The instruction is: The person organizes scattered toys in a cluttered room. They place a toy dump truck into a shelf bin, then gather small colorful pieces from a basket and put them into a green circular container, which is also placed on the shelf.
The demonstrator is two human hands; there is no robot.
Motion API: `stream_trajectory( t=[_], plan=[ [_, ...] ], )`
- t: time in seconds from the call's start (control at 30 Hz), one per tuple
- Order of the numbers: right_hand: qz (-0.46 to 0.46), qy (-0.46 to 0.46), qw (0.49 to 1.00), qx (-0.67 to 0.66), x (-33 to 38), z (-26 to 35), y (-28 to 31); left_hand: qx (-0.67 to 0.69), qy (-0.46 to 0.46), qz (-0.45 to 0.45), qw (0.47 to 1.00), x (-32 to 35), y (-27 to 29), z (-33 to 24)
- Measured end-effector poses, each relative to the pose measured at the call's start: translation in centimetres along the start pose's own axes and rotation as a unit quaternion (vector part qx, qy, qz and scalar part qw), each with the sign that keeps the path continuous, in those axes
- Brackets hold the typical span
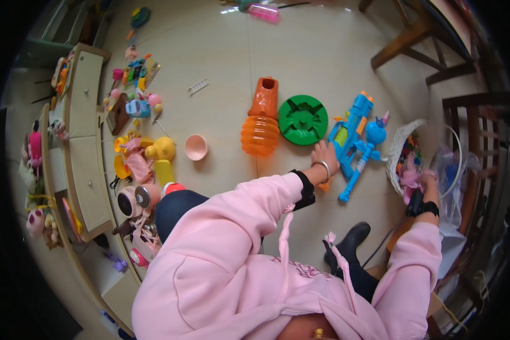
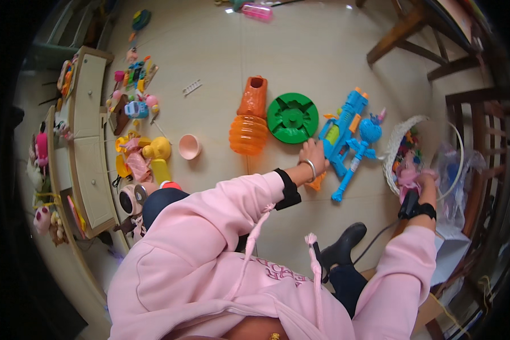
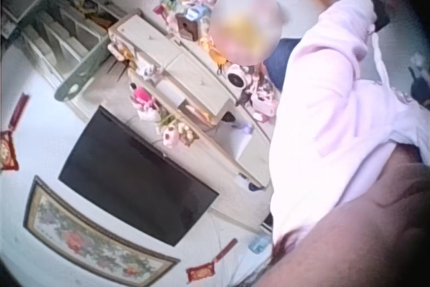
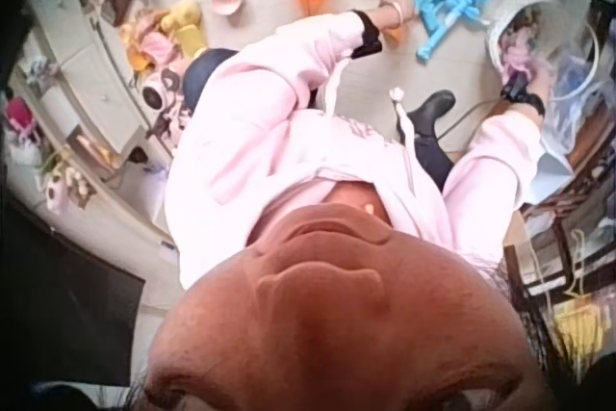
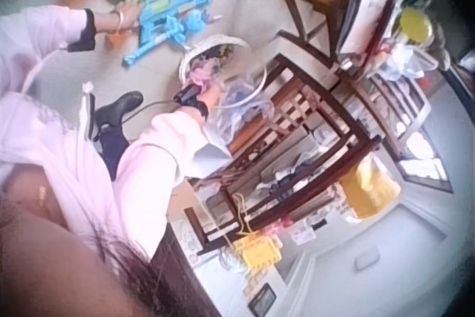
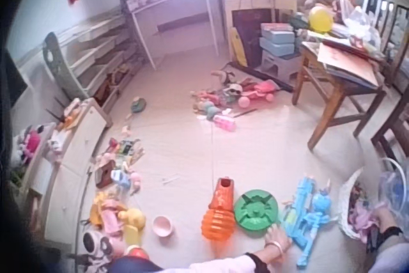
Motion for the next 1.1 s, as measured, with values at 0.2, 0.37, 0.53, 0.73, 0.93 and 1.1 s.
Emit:
stream_trajectory(
  t=[0.2, 0.37, 0.53, 0.73, 0.93, 1.1],
  plan=[
    [-0.092, -0.068, 0.992, -0.045, 3.2, 2.6, -2.0, 0.090, -0.186, -0.119, 0.971, -0.9, 0.6, -2.3],
    [-0.289, 0.023, 0.955, 0.067, 6.1, 6.1, -3.2, 0.411, -0.141, 0.142, 0.889, 0.1, -0.5, -4.5],
    [-0.171, 0.311, 0.920, -0.166, 11.8, 14.0, -11.4, 0.694, 0.074, 0.372, 0.612, 1.7, 0.9, -6.9],
    [0.030, 0.424, 0.874, -0.235, 10.2, 15.6, -12.3, 0.703, 0.099, 0.294, 0.640, -0.6, 5.7, -3.6],
    [-0.146, 0.130, 0.973, 0.121, 0.2, 6.5, -10.5, 0.634, 0.113, 0.103, 0.758, -5.6, 21.4, 8.2],
    [-0.080, 0.047, 0.968, 0.234, -2.6, 3.6, -13.6, 0.559, 0.174, -0.214, 0.782, 0.8, 31.6, 25.5]
  ],
)
Point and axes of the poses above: each hand's wrist, its own x-axis away from the middle knuckle, its own y-axis out of the back of the hand, z = x × y, the point moved 2 cm from there along -x, towards the middle knuckle, and after that the axes turned 9 degrees about x, right-handed, at the moved point
